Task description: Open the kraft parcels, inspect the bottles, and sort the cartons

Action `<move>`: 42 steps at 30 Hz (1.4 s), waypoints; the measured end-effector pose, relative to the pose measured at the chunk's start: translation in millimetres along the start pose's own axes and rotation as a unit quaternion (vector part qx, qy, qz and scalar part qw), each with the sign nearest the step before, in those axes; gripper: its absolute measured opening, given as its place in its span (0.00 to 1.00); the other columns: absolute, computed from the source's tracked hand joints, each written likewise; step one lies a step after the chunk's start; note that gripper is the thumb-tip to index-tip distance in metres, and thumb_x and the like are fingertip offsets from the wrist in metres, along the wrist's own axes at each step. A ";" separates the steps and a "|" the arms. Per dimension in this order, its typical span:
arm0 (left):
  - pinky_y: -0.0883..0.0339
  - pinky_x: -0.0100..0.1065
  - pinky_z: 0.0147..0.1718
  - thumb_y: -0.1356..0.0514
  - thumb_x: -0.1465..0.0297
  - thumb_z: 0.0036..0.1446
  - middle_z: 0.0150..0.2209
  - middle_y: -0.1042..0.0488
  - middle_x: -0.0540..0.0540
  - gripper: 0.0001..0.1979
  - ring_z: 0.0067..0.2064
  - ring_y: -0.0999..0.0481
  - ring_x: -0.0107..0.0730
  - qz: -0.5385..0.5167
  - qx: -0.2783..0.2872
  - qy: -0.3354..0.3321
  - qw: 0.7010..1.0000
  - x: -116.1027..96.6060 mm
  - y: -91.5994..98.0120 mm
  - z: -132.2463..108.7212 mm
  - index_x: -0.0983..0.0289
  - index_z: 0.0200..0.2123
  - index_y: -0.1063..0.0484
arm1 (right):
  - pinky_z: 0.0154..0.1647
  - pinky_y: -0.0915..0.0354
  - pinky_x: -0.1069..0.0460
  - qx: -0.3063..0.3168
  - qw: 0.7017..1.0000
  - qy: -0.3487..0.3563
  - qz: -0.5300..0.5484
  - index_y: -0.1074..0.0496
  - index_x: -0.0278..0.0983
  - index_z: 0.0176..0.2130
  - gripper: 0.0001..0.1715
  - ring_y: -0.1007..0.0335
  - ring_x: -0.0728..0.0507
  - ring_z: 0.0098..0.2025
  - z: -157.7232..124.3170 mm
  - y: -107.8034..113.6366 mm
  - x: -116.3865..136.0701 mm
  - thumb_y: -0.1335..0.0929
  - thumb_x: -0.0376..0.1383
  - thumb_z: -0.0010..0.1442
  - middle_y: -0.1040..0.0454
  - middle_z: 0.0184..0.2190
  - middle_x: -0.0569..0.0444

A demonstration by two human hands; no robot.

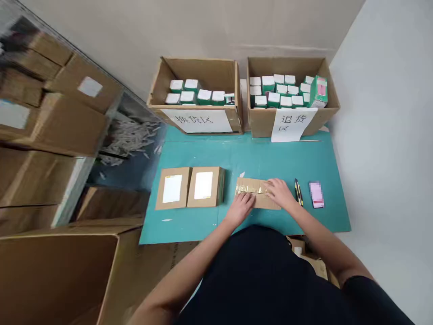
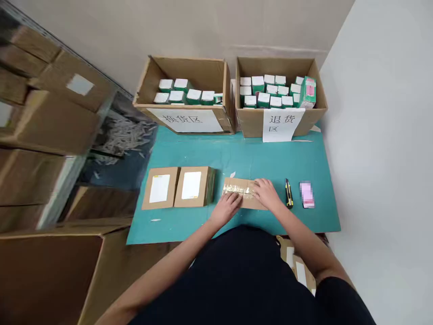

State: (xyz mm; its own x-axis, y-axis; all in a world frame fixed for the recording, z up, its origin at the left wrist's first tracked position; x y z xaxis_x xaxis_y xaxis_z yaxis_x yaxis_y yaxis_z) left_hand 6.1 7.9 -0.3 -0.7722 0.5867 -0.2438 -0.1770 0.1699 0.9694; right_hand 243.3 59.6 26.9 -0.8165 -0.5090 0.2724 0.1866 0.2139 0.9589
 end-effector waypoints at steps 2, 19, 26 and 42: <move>0.36 0.50 0.58 0.45 0.67 0.69 0.56 0.27 0.63 0.19 0.58 0.30 0.49 -0.009 0.009 0.001 1.000 -0.4 -0.6 0.0 0.61 0.61 0.32 | 0.55 0.40 0.43 0.026 0.999 0.011 -0.018 0.29 0.40 0.60 0.27 0.36 0.35 0.57 8.4 -1.7 6.2 0.27 0.40 0.64 0.29 0.58 0.44; 0.36 0.52 0.58 0.38 0.68 0.63 0.58 0.27 0.68 0.24 0.58 0.29 0.55 -0.014 0.081 0.035 0.996 -8.3 -5.9 13.2 0.65 0.62 0.32 | 0.47 0.30 0.41 0.145 0.972 -0.085 -0.165 0.41 0.33 0.68 0.31 0.33 0.31 0.57 39.6 -6.1 55.6 0.42 0.26 0.68 0.34 0.60 0.29; 0.34 0.46 0.53 0.37 0.67 0.62 0.53 0.25 0.65 0.22 0.54 0.26 0.50 -0.063 0.106 0.042 0.991 -5.8 -8.9 11.8 0.63 0.59 0.30 | 0.47 0.30 0.45 0.190 0.974 -0.057 -0.112 0.37 0.35 0.67 0.30 0.24 0.35 0.49 51.0 13.0 33.0 0.40 0.28 0.68 0.25 0.52 0.35; 0.35 0.43 0.46 0.42 0.71 0.66 0.45 0.27 0.61 0.09 0.49 0.27 0.46 -0.028 0.077 0.021 0.996 -0.5 30.1 20.9 0.63 0.48 0.27 | 0.51 0.36 0.47 0.146 0.982 -0.116 0.014 0.32 0.40 0.62 0.24 0.28 0.36 0.55 89.5 31.8 -29.2 0.32 0.40 0.68 0.23 0.55 0.44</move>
State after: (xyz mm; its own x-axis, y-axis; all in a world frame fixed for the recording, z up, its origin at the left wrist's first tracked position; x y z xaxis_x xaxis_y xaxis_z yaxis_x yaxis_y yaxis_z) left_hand 13.9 29.2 28.5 -0.7896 0.5392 -0.2929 -0.1277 0.3224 0.9379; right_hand 224.2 155.9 42.3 -0.9224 -0.3025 0.2400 0.0735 0.4725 0.8782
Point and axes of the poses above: each hand's wrist, its own z-axis towards the middle knuckle, its own y-axis out of the back of the hand, x = y × z, the point moved 1 cm from there along z, towards the middle knuckle
